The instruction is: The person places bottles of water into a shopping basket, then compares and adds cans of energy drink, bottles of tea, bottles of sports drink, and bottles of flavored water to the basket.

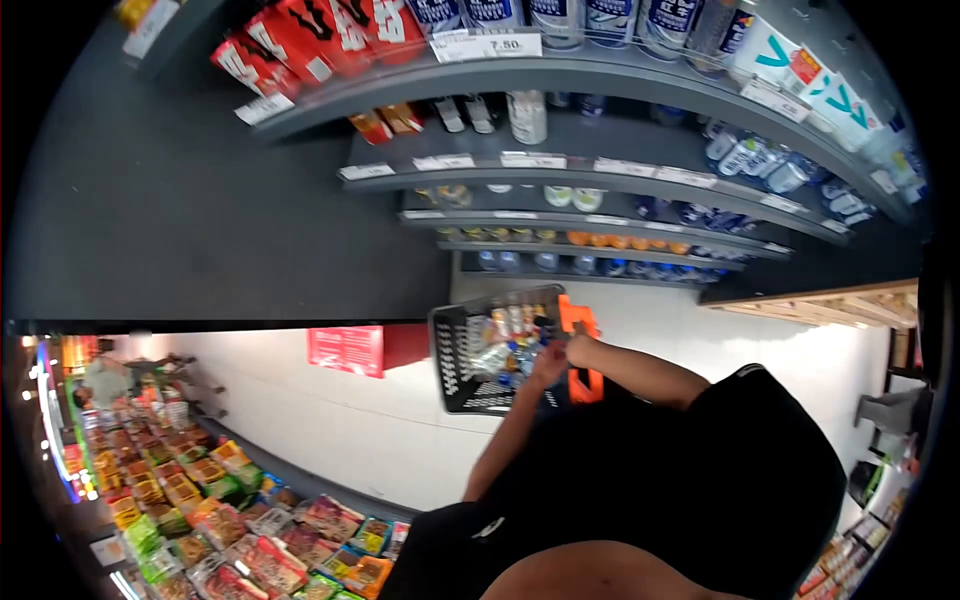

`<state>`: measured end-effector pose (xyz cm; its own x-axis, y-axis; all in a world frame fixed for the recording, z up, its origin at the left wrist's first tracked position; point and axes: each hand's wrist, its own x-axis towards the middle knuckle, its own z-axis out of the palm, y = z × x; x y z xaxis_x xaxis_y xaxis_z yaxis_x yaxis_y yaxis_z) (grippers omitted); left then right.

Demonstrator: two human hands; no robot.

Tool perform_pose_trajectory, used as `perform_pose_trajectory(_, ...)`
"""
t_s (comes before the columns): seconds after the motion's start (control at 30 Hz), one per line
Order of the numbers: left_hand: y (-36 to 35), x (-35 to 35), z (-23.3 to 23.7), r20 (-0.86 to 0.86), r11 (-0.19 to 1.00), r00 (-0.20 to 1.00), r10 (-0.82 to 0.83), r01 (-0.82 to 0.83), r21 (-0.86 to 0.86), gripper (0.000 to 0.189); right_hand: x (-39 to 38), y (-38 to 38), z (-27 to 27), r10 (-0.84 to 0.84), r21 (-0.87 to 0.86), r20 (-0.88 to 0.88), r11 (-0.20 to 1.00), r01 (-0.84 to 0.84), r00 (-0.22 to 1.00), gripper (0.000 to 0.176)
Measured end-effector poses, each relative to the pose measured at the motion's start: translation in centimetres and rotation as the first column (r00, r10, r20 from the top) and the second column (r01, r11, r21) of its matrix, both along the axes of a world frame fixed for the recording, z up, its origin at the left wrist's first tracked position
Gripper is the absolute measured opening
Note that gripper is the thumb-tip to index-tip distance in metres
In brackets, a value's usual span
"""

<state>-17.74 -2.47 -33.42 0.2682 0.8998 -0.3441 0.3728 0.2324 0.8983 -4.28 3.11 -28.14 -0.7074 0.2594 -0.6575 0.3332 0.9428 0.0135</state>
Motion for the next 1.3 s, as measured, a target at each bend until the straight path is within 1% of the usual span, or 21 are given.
perform_pose_trajectory(0.07,0.3,0.9,3.4,0.098,0.994,0.991,-0.093,0.098,-0.046,0.029,0.6,-0.3,0.5,-0.019,0.045,-0.029,0.999,0.02,0.999,0.014)
perform_pose_trajectory(0.1,-0.2,0.3,2.6,0.093,0.997,0.993,-0.074,0.075,-0.003,0.03,0.9,-0.1,0.8,-0.026,0.063,-0.043,0.998,0.029,0.999,0.013)
perform_pose_trajectory(0.17,-1.7,-1.9,1.4,-0.044,0.988,0.999,0.016,-0.022,-0.153,0.03,1.3,0.1,1.1,-0.038,0.099,-0.057,0.994,0.044,0.998,0.013)
perform_pose_trajectory(0.2,-3.0,-3.6,1.6,0.061,0.971,0.989,0.137,-0.122,-0.206,0.031,1.6,0.2,0.9,-0.042,0.116,-0.058,0.992,0.049,0.997,0.013)
perform_pose_trajectory(0.23,-4.7,-6.0,0.4,0.013,0.97,0.989,0.148,-0.143,-0.194,0.031,2.0,0.1,0.8,-0.044,0.13,-0.056,0.99,0.051,0.997,0.013)
perform_pose_trajectory(0.27,-7.0,-8.6,-0.9,0.084,0.92,0.953,0.291,-0.254,-0.299,0.025,2.4,0.2,0.5,-0.046,0.144,-0.048,0.988,0.052,0.998,0.014)
perform_pose_trajectory(0.3,-9.7,-11.2,-9.3,-0.355,0.899,0.91,0.215,-0.326,-0.291,0.021,2.6,0.3,0.3,-0.051,0.151,-0.03,0.987,0.055,0.998,0.014)
perform_pose_trajectory(0.43,-23.4,-23.4,-9.7,-0.045,0.742,0.828,0.559,-0.523,-0.42,0.019,2.9,1.0,-7.4,-0.191,0.104,0.185,0.979,0.175,0.964,0.011)
perform_pose_trajectory(0.47,-25.4,-25.0,-8.2,-0.286,0.597,0.773,0.567,-0.624,-0.504,0.02,2.1,0.0,-11.0,-0.217,0.139,0.313,0.973,0.182,0.925,0.025)
perform_pose_trajectory(0.53,-29.7,-27.2,-4.6,-0.395,0.365,0.609,0.688,-0.76,-0.537,0.021,-0.5,-0.7,-3.4,-0.109,0.127,0.558,0.991,0.046,0.823,0.03)
perform_pose_trajectory(0.57,-31.6,-28.4,-3.5,-0.414,0.332,0.588,0.695,-0.773,-0.541,0.021,-2.1,-0.4,0.7,-0.069,0.118,0.627,0.993,-0.007,0.776,0.032)
perform_pose_trajectory(0.67,-37.0,-29.9,-2.4,-0.453,0.273,0.553,0.699,-0.793,-0.545,0.022,-2.0,-1.3,5.0,-0.072,0.071,0.579,0.997,0.037,0.812,0.031)
perform_pose_trajectory(0.8,-38.1,-28.1,-3.1,-0.565,0.076,0.497,0.659,-0.791,-0.607,0.023,-1.6,-1.7,6.8,-0.084,0.062,0.571,0.996,0.06,0.816,0.031)
perform_pose_trajectory(0.9,-33.8,-25.2,-3.7,-0.432,0.196,0.648,0.627,-0.668,-0.718,0.021,-1.9,-3.1,7.6,-0.004,0.159,0.609,0.98,-0.117,0.793,0.021)
perform_pose_trajectory(1.0,-26.9,-23.0,-6.1,-0.166,0.545,0.802,0.574,-0.525,-0.654,0.026,-0.6,-4.2,7.7,-0.181,0.169,0.319,0.977,0.132,0.931,0.022)
perform_pose_trajectory(1.03,-23.4,-22.1,-3.9,-0.113,0.669,0.821,0.559,-0.528,-0.524,0.029,-0.2,-4.5,8.1,-0.181,0.17,0.319,0.977,0.131,0.93,0.022)
perform_pose_trajectory(1.07,-21.4,-21.8,-5.3,0.065,0.676,0.761,0.645,-0.53,-0.513,0.032,0.1,-4.5,8.8,-0.167,0.168,0.225,0.977,0.13,0.96,0.018)
perform_pose_trajectory(1.13,-16.1,-20.8,-0.4,-0.025,0.74,0.793,0.609,-0.579,-0.343,0.026,0.7,-4.2,9.1,-0.121,0.212,0.026,0.971,0.113,0.992,0.01)
perform_pose_trajectory(1.2,-13.1,-21.1,1.2,0.084,0.777,0.797,0.599,-0.553,-0.301,0.022,1.4,-4.3,7.5,-0.123,0.235,-0.041,0.963,0.129,0.992,0.011)
perform_pose_trajectory(1.23,-12.1,-22.2,0.2,0.108,0.842,0.854,0.508,-0.467,-0.27,0.023,1.8,-4.3,6.8,-0.126,0.234,-0.052,0.963,0.135,0.991,0.011)
perform_pose_trajectory(1.3,-11.6,-23.4,-0.5,0.105,0.83,0.836,0.538,-0.505,-0.238,0.022,2.3,-4.3,6.1,-0.122,0.254,-0.069,0.958,0.135,0.99,0.013)
